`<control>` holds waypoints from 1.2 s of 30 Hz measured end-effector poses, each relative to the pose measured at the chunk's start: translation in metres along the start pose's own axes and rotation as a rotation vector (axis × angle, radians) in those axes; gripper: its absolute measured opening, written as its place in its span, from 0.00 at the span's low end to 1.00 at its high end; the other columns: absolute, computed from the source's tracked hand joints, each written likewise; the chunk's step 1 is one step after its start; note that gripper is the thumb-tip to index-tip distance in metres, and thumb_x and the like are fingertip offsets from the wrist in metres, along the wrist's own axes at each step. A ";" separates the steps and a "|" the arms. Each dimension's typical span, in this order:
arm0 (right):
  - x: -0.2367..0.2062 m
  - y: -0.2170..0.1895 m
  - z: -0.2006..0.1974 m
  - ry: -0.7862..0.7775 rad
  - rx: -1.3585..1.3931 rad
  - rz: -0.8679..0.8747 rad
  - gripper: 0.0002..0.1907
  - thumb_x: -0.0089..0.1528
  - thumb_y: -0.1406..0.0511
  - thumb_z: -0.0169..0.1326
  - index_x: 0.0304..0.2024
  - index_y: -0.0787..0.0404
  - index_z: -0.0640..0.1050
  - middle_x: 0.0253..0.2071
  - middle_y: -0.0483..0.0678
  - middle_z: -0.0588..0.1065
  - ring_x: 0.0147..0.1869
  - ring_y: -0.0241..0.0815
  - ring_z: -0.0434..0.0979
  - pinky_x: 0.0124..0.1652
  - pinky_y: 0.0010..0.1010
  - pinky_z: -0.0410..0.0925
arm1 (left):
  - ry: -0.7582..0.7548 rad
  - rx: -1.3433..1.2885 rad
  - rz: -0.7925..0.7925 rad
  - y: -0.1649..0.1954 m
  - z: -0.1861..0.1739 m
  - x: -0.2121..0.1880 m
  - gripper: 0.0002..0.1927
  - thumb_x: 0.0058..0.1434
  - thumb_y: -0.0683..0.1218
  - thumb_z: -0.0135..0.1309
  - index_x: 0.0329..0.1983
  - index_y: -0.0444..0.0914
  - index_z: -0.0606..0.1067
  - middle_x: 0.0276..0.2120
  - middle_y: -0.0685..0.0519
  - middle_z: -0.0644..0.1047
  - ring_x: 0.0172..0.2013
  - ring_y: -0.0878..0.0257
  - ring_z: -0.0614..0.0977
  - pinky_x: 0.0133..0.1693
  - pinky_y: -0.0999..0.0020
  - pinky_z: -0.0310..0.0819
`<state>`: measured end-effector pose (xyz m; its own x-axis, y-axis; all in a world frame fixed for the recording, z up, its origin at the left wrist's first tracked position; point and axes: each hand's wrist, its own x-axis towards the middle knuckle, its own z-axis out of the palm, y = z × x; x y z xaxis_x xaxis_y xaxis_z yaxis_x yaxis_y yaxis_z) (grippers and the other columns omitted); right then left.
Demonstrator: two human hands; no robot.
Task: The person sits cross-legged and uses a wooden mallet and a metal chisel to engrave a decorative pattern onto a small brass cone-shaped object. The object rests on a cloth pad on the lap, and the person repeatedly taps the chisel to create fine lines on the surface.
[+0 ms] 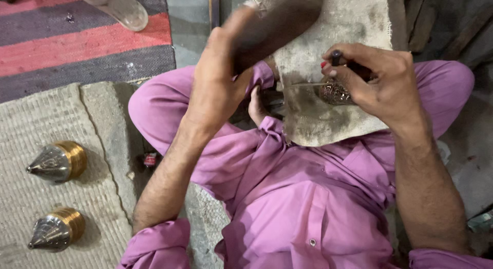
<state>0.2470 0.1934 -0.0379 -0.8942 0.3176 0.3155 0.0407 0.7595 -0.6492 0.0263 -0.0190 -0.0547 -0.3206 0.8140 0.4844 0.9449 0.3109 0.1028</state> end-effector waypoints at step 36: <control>0.015 -0.013 -0.013 -0.056 0.063 0.186 0.08 0.65 0.75 0.63 0.47 0.70 0.81 0.32 0.53 0.81 0.30 0.37 0.79 0.24 0.25 0.66 | -0.044 0.079 0.019 0.004 -0.011 0.008 0.37 0.61 0.36 0.62 0.71 0.54 0.66 0.36 0.49 0.72 0.41 0.51 0.79 0.54 0.46 0.72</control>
<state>0.2384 0.1958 -0.0157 -0.8975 0.4154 0.1485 0.1808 0.6534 -0.7351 0.0281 -0.0169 -0.0408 -0.3068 0.8404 0.4467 0.9432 0.3313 0.0245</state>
